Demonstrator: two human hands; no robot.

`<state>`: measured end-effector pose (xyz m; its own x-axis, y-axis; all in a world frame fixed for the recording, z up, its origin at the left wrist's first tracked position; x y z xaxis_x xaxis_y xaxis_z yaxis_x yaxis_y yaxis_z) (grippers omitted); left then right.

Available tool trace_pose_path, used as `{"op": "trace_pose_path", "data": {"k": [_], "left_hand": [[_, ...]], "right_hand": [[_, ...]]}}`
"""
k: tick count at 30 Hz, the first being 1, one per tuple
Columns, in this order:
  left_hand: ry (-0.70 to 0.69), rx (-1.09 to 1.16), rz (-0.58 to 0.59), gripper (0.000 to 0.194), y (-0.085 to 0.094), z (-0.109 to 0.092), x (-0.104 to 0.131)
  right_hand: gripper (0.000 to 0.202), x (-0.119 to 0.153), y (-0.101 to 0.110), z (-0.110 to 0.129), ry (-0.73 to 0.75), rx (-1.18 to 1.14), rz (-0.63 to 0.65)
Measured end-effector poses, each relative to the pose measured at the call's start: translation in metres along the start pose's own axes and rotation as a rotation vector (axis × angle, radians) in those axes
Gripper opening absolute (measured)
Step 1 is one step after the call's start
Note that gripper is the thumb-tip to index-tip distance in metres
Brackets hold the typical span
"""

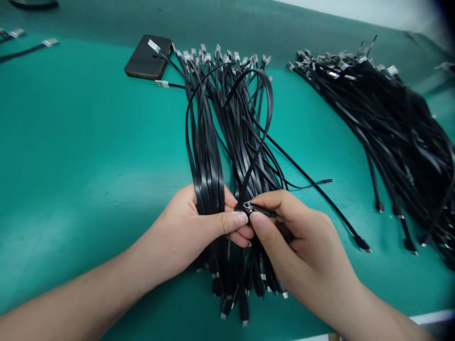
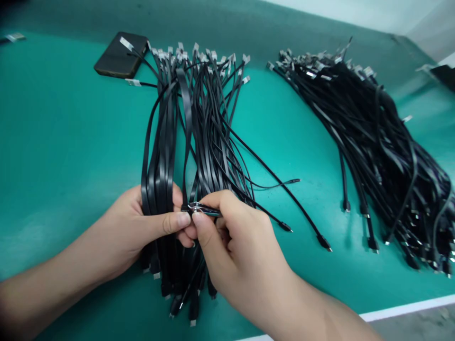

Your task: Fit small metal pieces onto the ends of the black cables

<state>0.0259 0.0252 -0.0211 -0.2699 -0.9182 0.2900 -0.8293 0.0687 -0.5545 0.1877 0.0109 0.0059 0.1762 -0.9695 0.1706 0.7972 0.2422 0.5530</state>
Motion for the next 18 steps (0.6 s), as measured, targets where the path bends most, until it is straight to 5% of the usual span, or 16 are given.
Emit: {"op": "trace_pose_path", "data": {"k": [18], "left_hand": [[-0.002,-0.05,0.002,0.022,-0.0008,-0.0026,0.0007]], "right_hand": [[0.014,-0.004,0.0034,-0.0001,0.003,0.032,-0.089]]}}
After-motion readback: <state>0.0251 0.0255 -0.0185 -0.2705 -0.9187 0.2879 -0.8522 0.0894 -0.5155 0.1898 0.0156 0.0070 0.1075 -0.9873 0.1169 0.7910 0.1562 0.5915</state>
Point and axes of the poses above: each hand's wrist, its own x-axis away from the middle knuckle, its own y-axis out of the back of the hand, z = x × y, the point moved 2 cm from there along -x, towards the middle knuckle, and after that the axes turned 12 degrees about -y, right-handed, at the moved point
